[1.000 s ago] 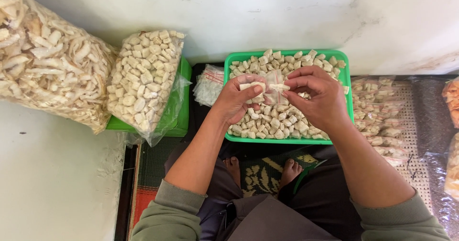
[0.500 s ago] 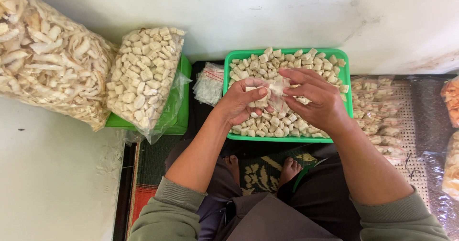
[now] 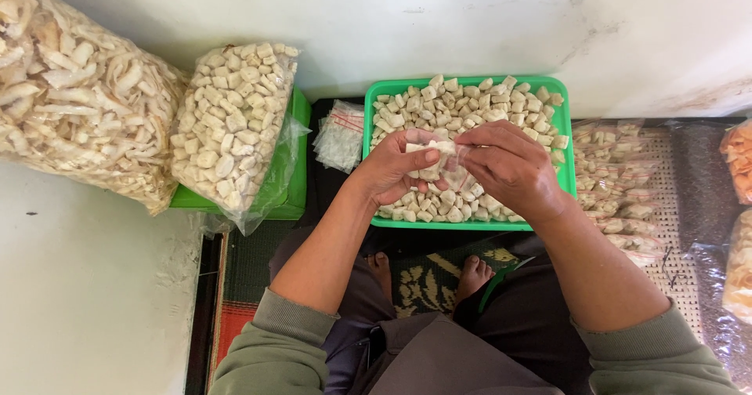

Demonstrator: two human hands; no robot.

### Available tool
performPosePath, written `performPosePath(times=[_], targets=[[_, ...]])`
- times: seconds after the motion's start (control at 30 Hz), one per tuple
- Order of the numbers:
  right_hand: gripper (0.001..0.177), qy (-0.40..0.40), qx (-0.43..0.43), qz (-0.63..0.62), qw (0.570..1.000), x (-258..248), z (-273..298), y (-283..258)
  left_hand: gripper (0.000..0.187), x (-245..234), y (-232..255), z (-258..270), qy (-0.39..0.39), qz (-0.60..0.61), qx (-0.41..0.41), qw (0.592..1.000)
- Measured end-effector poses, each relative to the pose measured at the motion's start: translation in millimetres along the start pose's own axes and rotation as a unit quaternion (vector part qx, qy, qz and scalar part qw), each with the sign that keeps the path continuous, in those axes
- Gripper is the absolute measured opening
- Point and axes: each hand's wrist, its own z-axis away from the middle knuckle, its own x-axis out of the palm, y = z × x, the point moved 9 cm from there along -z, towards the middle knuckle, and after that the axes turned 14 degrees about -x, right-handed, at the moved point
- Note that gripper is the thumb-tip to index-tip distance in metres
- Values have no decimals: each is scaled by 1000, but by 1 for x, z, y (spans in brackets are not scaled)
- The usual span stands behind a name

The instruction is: A person manually packs small snack items into individual plastic bags from a large tray while sitting on the floor.

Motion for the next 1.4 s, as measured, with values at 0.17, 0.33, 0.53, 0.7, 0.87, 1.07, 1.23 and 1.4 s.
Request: performPosePath(times=[0.17,0.33,0.53,0.7,0.87,1.07,1.23,1.4], targets=[[19,23,-22,39,999,4,-5,-9,22,0,-2,0,1,0,2,1000],[20,48,-32,56,997,4,-7,-16,22,-1,-1,2,5,-7,3,1000],[24,49,-35,68,996,5,-8,-18,21,-2,1,5,10,-2,8,1000],[18,3,12,37,999,14,-1,-5,20,-4,1,6,24,-18,6,1000],[18,-48,35,14,998,20,6,0,20,0,4,5,29,-39,8,999],[21,-78,113,-35,990,26,33,22,24,1,3,5,39,-42,16,998],[31,-99,135,-40,985,27,34,23,25,2,10,7,52,-14,26,998],[41,-156,146,-33,976,34,42,25,28,-8,9,8,65,-24,32,997]])
